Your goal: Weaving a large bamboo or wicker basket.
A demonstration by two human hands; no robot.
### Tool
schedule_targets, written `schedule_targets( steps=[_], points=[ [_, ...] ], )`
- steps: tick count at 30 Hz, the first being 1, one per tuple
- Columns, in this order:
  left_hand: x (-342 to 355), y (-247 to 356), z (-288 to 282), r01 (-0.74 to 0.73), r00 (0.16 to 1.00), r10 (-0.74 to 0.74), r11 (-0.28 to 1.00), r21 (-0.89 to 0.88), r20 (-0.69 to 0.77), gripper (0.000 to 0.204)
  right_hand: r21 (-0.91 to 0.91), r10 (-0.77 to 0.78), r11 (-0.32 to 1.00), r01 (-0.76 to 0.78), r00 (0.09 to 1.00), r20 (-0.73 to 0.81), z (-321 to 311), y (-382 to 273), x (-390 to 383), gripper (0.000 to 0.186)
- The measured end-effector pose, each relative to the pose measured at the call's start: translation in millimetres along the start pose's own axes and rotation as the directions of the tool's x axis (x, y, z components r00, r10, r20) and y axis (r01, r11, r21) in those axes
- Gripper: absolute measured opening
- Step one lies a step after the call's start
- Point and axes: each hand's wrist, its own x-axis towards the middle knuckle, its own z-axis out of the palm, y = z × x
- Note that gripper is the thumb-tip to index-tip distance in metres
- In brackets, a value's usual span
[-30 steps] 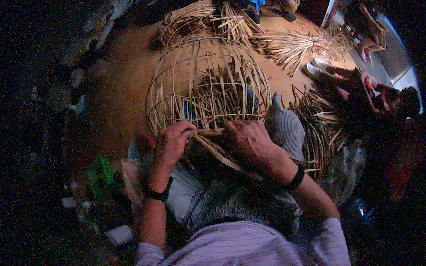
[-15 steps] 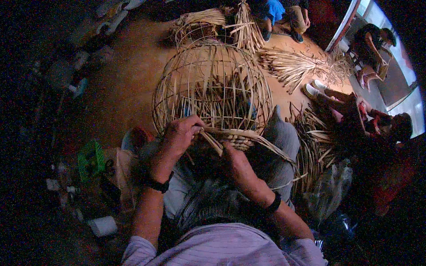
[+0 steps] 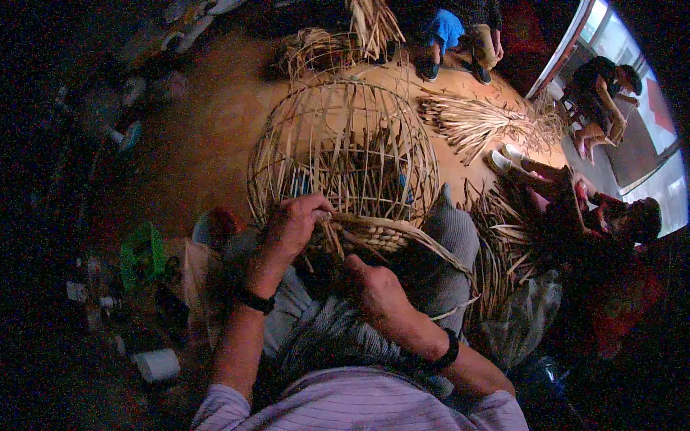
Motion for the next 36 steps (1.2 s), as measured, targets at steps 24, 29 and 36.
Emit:
schedule_targets(
  steps=[24,29,36],
  points=[
    [-17.5,9.2,12.4,0.158,0.987,-0.158,0.987,-0.021,-0.011,0.033,0.946,-0.287,0.238,0.222,0.946,-0.15,-159.7,-31.5,27.1,0.033],
    [-22.6,-5.1,22.9,0.194,0.979,-0.195,0.981,-0.014,-0.057,0.033,0.227,-0.114,0.956,0.184,0.951,-0.288,-88.5,17.9,50.2,0.026],
    [-14.2,14.1,5.6,0.087,0.995,-0.085,0.995,0.04,-0.05,0.04,0.239,-0.265,0.909,0.343,0.915,-0.305,-54.4,-11.4,101.7,0.029]
  ],
)
